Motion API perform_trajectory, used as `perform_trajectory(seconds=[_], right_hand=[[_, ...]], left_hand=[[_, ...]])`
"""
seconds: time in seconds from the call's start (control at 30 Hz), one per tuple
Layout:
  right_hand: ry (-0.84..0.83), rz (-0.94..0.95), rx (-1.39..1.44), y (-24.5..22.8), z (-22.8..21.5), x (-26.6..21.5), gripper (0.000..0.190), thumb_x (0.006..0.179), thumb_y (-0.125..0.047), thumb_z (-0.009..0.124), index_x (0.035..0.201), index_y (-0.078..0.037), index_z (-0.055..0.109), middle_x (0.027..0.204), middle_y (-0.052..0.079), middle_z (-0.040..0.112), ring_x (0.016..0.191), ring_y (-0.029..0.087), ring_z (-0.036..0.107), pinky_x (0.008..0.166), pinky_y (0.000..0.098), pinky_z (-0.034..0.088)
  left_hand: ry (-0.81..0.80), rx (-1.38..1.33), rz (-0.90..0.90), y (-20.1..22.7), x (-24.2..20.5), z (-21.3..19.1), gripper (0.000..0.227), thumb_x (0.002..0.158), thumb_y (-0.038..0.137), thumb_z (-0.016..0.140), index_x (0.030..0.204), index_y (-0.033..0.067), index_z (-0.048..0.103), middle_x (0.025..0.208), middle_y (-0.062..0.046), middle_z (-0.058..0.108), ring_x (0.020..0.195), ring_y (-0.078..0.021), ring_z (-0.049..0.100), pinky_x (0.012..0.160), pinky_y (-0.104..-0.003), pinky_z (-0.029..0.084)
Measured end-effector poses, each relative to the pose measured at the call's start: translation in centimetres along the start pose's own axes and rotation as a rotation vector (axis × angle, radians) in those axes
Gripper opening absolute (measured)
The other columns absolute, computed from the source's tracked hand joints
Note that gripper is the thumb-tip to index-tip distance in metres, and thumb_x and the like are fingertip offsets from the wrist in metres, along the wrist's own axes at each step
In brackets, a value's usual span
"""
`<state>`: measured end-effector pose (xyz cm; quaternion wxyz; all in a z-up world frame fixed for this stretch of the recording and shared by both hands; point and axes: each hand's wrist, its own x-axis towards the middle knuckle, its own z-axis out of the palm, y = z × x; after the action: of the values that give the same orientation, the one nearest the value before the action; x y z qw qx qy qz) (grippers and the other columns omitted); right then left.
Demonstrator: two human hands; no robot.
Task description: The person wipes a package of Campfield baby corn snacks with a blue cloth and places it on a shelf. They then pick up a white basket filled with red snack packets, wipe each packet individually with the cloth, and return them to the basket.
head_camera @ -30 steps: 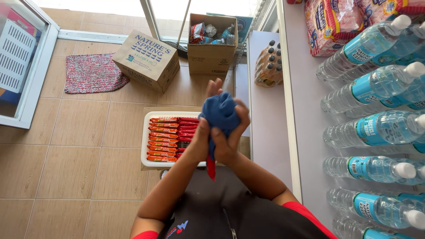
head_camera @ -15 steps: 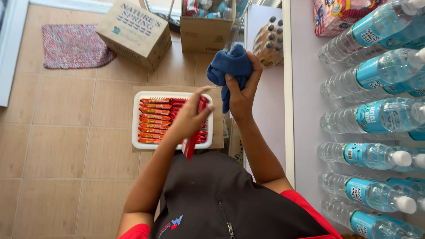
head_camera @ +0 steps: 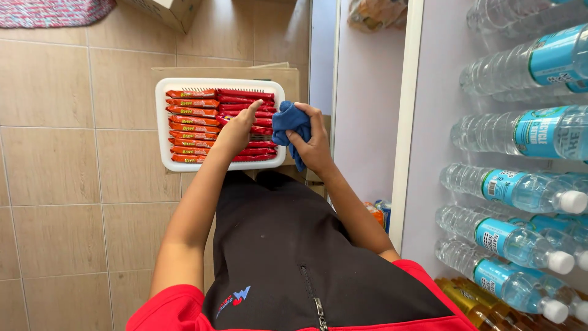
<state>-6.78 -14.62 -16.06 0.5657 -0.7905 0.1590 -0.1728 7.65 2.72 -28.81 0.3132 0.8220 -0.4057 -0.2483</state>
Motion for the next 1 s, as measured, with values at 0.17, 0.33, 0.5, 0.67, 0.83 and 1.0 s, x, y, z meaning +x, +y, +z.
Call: perform_trajectory(seconds=[0.17, 0.33, 0.5, 0.67, 0.83, 1.0], right_hand=[[-0.041, 0.026, -0.063, 1.9, -0.2, -1.4, 0.058, 0.087, -0.016, 0.079, 0.140, -0.021, 0.057, 0.133, 0.005, 0.054, 0.127, 0.028, 0.055, 0.112, 0.0440, 0.036], [-0.046, 0.031, -0.111, 2.7, -0.9, -2.0, 0.057, 0.085, -0.016, 0.080, 0.138, -0.021, 0.059, 0.134, 0.006, 0.056, 0.129, 0.030, 0.055, 0.113, 0.0450, 0.037], [-0.051, 0.088, -0.111, 3.6, -0.8, -2.9, 0.057, 0.086, -0.015, 0.078, 0.140, -0.023, 0.058, 0.134, 0.007, 0.056, 0.129, 0.032, 0.055, 0.113, 0.0481, 0.036], [-0.089, 0.090, -0.112, 4.6, 0.1, -3.2, 0.058, 0.085, -0.015, 0.078, 0.139, -0.024, 0.059, 0.133, 0.007, 0.057, 0.128, 0.033, 0.056, 0.112, 0.0493, 0.038], [-0.110, 0.093, -0.130, 4.5, 0.7, -3.2, 0.059, 0.083, -0.014, 0.080, 0.137, -0.023, 0.061, 0.132, 0.006, 0.059, 0.127, 0.033, 0.058, 0.111, 0.0494, 0.040], [-0.263, 0.123, -0.212, 4.8, 0.8, -3.3, 0.062, 0.082, -0.016, 0.079, 0.139, -0.029, 0.059, 0.133, 0.002, 0.056, 0.126, 0.031, 0.057, 0.111, 0.0470, 0.042]], left_hand=[[-0.010, 0.444, 0.077, -4.8, 2.5, 8.6, 0.052, 0.086, -0.001, 0.058, 0.132, 0.0169, 0.043, 0.101, -0.007, 0.062, 0.089, -0.0313, 0.071, 0.071, -0.045, 0.062], [0.343, 0.738, 0.247, -7.3, 2.0, 10.8, 0.005, 0.085, 0.019, 0.061, 0.089, 0.0210, 0.064, 0.081, -0.001, 0.066, 0.080, -0.0240, 0.068, 0.069, -0.040, 0.050], [0.474, 0.832, 0.160, -7.8, -0.3, 9.3, 0.003, 0.085, 0.019, 0.064, 0.082, 0.0189, 0.065, 0.077, -0.004, 0.063, 0.077, -0.0267, 0.064, 0.069, -0.042, 0.048], [0.436, 0.802, 0.228, -5.9, -0.5, 10.1, 0.004, 0.085, 0.020, 0.066, 0.081, 0.0196, 0.064, 0.077, -0.003, 0.061, 0.073, -0.0251, 0.065, 0.059, -0.038, 0.049], [0.438, 0.809, 0.219, -7.5, 0.3, 12.7, 0.003, 0.081, 0.019, 0.065, 0.080, 0.0193, 0.062, 0.077, -0.003, 0.060, 0.069, -0.0245, 0.065, 0.052, -0.036, 0.049], [0.401, 0.776, 0.100, -8.9, 0.6, 13.7, 0.012, 0.079, 0.019, 0.072, 0.088, 0.0190, 0.063, 0.085, -0.004, 0.061, 0.080, -0.0269, 0.064, 0.056, -0.037, 0.053]])
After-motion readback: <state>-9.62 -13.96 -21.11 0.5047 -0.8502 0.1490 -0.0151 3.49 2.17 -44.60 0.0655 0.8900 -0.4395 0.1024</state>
